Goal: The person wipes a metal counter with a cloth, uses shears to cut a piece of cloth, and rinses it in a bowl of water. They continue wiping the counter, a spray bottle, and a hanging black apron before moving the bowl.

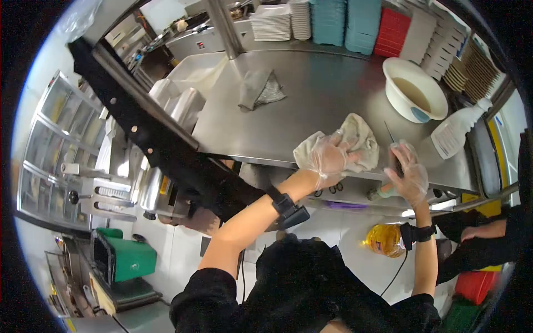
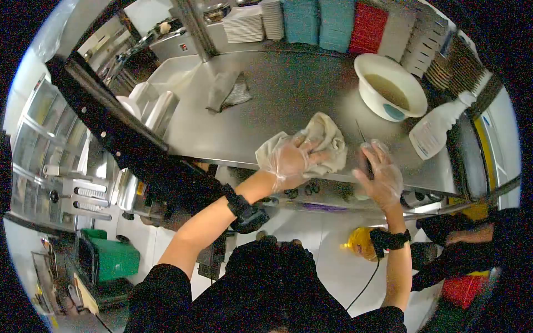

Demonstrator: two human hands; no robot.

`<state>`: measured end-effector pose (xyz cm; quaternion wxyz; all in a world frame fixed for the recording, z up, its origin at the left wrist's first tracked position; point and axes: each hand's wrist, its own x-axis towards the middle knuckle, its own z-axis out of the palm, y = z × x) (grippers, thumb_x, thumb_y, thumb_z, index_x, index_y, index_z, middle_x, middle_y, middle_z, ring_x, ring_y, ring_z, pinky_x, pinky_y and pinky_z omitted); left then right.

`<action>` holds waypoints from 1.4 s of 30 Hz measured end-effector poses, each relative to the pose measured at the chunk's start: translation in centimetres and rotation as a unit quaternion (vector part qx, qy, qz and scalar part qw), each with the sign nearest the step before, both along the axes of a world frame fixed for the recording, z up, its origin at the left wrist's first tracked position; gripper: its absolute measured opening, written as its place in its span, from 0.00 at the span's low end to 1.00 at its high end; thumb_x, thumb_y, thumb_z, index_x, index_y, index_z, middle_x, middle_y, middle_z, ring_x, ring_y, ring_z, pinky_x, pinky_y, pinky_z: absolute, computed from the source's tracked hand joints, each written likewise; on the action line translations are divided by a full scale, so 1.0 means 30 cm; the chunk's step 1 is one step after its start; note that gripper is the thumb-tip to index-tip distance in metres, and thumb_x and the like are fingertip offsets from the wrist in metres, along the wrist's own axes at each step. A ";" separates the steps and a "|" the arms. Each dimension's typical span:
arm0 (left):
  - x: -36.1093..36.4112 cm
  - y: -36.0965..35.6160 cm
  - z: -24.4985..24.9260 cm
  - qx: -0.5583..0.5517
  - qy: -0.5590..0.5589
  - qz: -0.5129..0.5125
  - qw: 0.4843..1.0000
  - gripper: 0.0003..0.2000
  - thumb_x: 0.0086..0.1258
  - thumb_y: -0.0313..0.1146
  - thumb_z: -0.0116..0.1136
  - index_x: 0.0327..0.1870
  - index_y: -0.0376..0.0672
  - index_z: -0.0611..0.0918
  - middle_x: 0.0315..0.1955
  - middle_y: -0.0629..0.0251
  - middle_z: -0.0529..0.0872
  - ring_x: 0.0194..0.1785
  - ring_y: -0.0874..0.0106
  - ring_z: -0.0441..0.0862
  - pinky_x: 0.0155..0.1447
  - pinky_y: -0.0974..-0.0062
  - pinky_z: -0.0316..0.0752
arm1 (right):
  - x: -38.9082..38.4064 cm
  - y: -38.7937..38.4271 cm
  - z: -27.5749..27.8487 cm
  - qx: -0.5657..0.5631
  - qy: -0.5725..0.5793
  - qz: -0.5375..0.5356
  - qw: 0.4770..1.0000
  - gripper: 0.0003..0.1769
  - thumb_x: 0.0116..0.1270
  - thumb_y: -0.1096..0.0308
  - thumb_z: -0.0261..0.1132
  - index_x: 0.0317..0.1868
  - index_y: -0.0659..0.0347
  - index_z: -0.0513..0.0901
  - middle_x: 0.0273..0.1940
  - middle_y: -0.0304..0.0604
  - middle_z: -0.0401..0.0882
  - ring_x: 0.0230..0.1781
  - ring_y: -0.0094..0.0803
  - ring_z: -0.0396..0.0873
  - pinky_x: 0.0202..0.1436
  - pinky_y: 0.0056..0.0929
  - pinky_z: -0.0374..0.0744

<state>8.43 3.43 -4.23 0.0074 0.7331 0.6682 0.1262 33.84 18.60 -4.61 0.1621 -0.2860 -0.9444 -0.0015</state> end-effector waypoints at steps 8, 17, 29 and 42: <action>-0.153 -0.270 -0.064 0.281 -0.223 0.064 0.931 0.16 0.77 0.42 0.47 0.54 0.48 0.85 0.53 0.60 0.87 0.56 0.59 0.82 0.63 0.61 0.74 | 0.020 -0.072 0.018 0.035 0.004 0.066 0.997 0.30 0.64 0.59 0.68 0.67 0.52 0.76 0.73 0.44 0.68 0.73 0.45 0.67 0.71 0.39 0.72; -0.542 -0.504 -0.070 0.314 -0.040 0.363 0.876 0.20 0.54 0.24 0.66 0.52 0.47 0.84 0.42 0.56 0.87 0.47 0.52 0.84 0.50 0.59 0.80 | 0.056 -0.080 -0.043 -0.143 0.207 0.024 0.968 0.18 0.72 0.72 0.62 0.62 0.56 0.80 0.59 0.47 0.83 0.57 0.37 0.83 0.62 0.31 0.79; 0.003 -0.215 -0.108 0.204 0.023 0.124 0.971 0.29 0.55 0.28 0.60 0.62 0.63 0.81 0.60 0.70 0.82 0.62 0.54 0.74 0.70 0.48 0.64 | -0.514 -0.208 0.173 -0.519 0.432 0.153 0.721 0.17 0.81 0.63 0.55 0.62 0.63 0.77 0.54 0.47 0.83 0.50 0.28 0.83 0.58 0.26 0.79; -0.122 -0.670 -0.071 0.336 -0.282 0.277 0.855 0.15 0.62 0.34 0.57 0.49 0.45 0.85 0.49 0.56 0.86 0.57 0.54 0.82 0.63 0.59 0.75 | -0.783 -0.222 0.015 -0.144 0.157 0.317 0.924 0.17 0.74 0.65 0.59 0.61 0.49 0.77 0.57 0.46 0.83 0.54 0.39 0.84 0.59 0.38 0.80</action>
